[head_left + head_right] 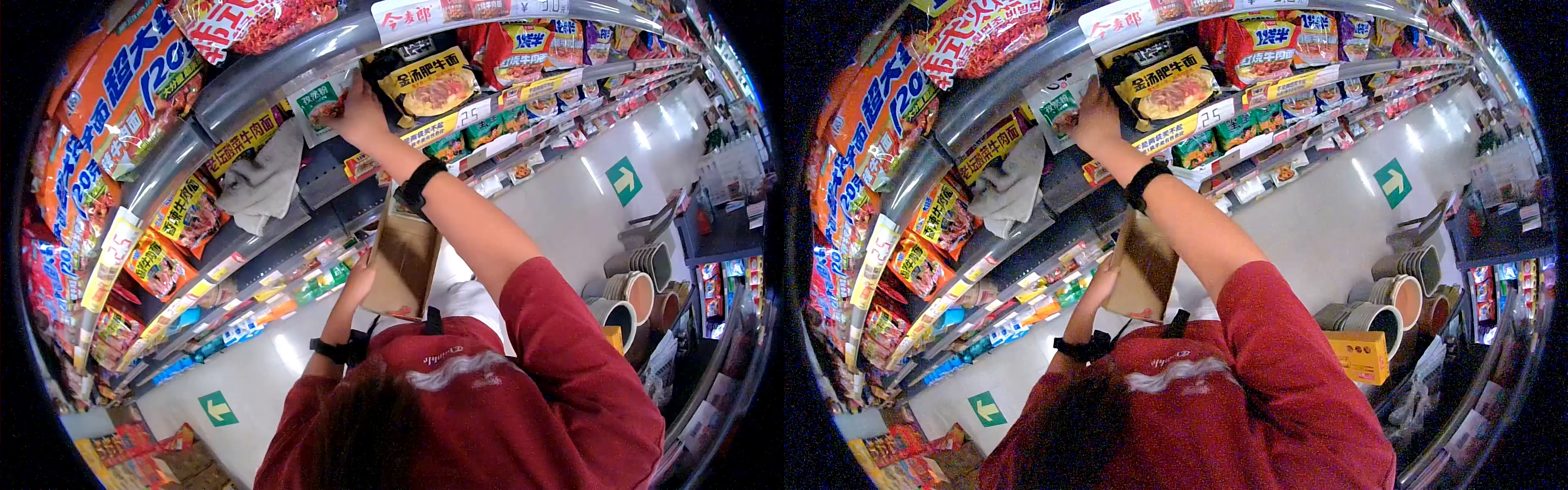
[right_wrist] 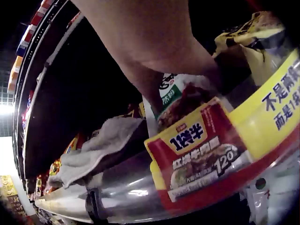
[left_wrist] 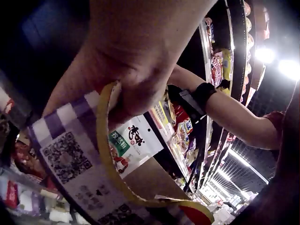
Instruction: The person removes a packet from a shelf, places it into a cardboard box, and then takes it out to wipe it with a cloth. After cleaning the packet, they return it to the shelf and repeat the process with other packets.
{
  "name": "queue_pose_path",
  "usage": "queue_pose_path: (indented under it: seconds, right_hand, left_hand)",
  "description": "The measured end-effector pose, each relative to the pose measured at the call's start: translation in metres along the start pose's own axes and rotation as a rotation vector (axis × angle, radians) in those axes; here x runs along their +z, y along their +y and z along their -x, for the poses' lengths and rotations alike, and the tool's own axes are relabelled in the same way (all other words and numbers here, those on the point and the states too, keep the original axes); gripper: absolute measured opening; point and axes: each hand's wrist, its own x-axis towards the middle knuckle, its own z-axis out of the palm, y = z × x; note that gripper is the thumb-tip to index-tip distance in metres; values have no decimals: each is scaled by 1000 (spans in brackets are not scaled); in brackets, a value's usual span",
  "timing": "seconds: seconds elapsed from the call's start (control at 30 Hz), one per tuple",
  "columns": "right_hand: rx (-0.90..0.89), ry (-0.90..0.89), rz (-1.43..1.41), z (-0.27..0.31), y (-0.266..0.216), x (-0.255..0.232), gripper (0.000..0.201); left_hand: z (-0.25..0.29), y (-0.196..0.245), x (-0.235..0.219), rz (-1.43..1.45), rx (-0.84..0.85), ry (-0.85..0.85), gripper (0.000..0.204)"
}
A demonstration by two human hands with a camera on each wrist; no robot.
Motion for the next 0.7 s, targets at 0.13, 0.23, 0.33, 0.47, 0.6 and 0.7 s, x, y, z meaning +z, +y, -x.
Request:
queue_pose_path:
  seconds: [0.13, 0.23, 0.33, 0.47, 0.6, 0.7]
  right_hand:
    - [63, 80, -11, 7, -3, -2, 95]
    - [-17, 129, -146, 9, -11, -7, 87]
    - [-109, 173, -305, 23, -11, -15, 79]
    - [-90, 269, -381, 61, 3, -36, 61]
    - [-266, 362, -296, 118, 31, -58, 53]
    - [-135, 310, -429, 157, 37, -74, 47]
  left_hand:
    - [12, -2, 3, 118, 105, 81, 46]
    - [11, -4, -7, 191, 103, 73, 41]
    - [8, -7, -11, 185, 74, 83, 39]
    - [15, 14, -13, 192, 132, 67, 38]
    - [18, 29, -15, 218, 63, 20, 40]
    - [14, 28, -14, 92, 48, 26, 41]
